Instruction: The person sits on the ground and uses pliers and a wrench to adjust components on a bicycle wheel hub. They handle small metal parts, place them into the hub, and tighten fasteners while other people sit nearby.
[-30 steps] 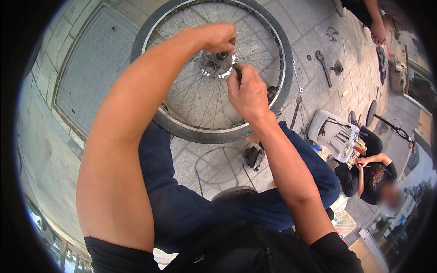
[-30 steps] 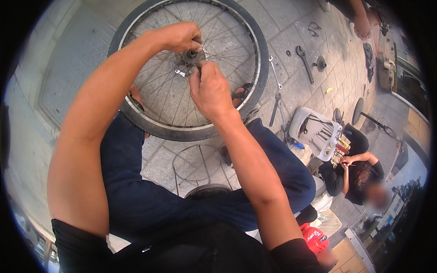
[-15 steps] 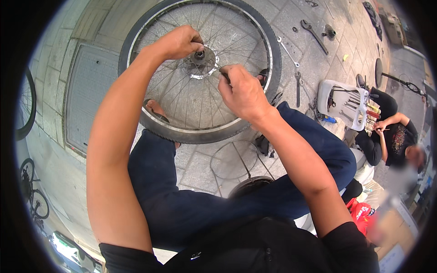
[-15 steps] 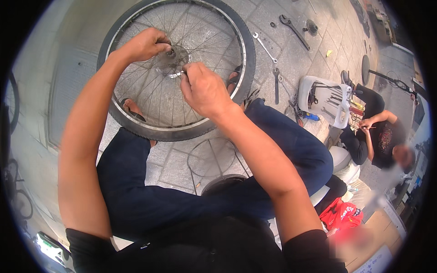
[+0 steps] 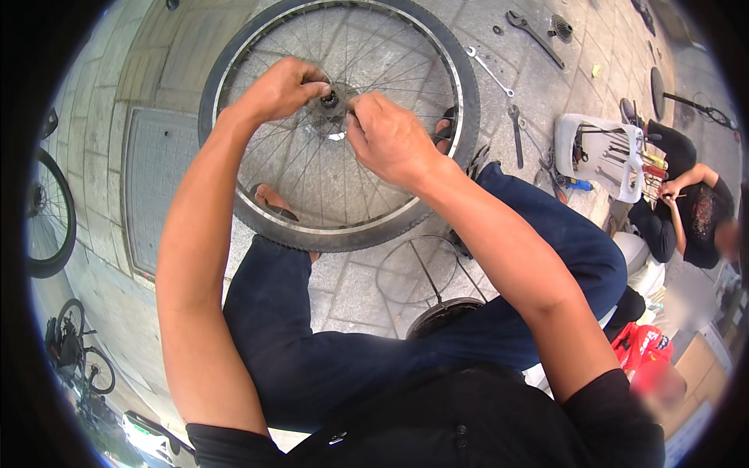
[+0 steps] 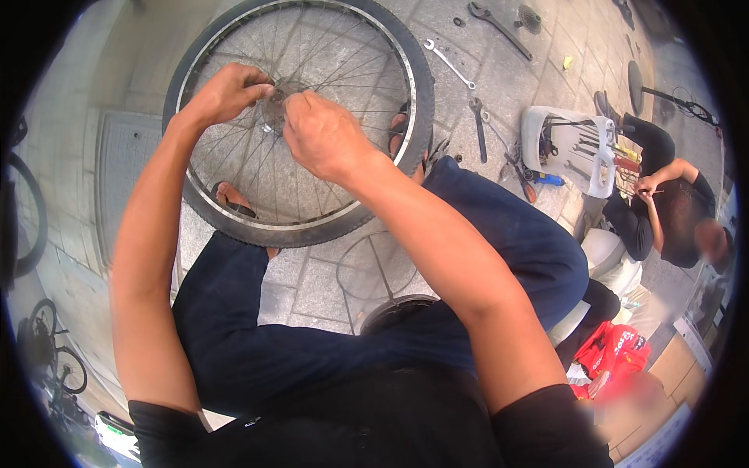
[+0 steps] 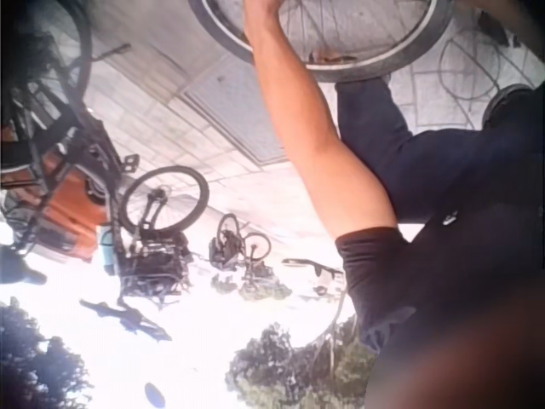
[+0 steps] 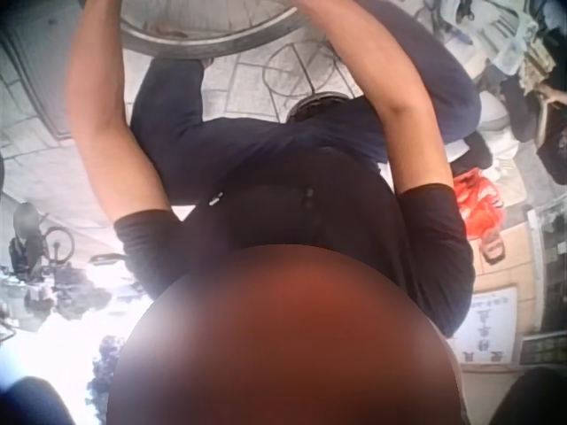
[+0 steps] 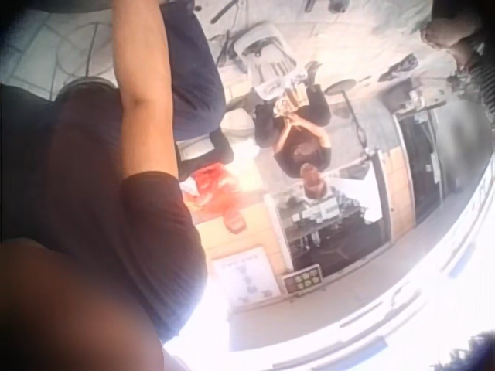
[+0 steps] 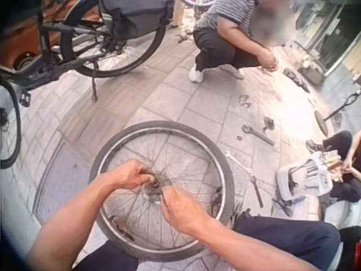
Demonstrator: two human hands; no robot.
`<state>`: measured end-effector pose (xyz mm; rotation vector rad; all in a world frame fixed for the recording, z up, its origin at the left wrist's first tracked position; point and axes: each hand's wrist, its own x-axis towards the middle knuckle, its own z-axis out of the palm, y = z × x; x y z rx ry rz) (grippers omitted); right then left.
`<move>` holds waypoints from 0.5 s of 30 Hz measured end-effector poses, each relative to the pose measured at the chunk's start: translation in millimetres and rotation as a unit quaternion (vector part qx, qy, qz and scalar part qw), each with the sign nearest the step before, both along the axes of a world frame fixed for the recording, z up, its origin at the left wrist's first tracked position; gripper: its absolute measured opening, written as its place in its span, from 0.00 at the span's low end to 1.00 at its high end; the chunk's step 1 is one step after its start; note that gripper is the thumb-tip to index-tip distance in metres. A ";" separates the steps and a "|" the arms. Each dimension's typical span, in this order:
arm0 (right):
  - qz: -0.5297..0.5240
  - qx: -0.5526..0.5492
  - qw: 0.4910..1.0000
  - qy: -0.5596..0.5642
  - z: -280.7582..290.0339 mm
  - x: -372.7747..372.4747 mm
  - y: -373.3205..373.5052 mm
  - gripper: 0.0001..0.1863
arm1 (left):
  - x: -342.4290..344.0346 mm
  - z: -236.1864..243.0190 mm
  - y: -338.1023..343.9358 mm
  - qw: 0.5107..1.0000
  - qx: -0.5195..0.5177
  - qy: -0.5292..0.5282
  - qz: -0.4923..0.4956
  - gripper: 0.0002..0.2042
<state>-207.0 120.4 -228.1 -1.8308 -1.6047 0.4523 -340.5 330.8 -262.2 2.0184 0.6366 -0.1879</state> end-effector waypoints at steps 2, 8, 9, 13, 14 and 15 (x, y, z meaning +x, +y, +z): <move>0.002 0.003 1.000 -0.012 0.3 -2.3 2.3 0.07 | 0.6 0.7 0.6 1.000 -0.007 -0.007 0.006 0.13; 0.002 -0.008 1.000 -0.028 0.2 -7.1 2.5 0.07 | -0.4 -0.8 0.2 1.000 -0.008 -0.003 0.008 0.13; 0.001 -0.003 1.000 -0.026 -0.3 -7.5 2.4 0.07 | -0.3 -0.9 0.4 1.000 -0.004 0.002 0.006 0.13; 0.000 -0.018 0.999 -0.038 -0.8 -8.5 1.9 0.06 | 0.4 -0.2 -0.7 1.000 -0.013 0.004 0.011 0.13; -0.001 -0.022 0.999 -0.035 0.0 -8.1 1.5 0.06 | 0.8 0.1 -0.6 1.000 -0.022 0.007 0.015 0.13; -0.002 -0.026 0.999 -0.032 1.4 -7.7 0.7 0.06 | 0.9 -0.1 -1.2 1.000 -0.020 0.004 0.010 0.13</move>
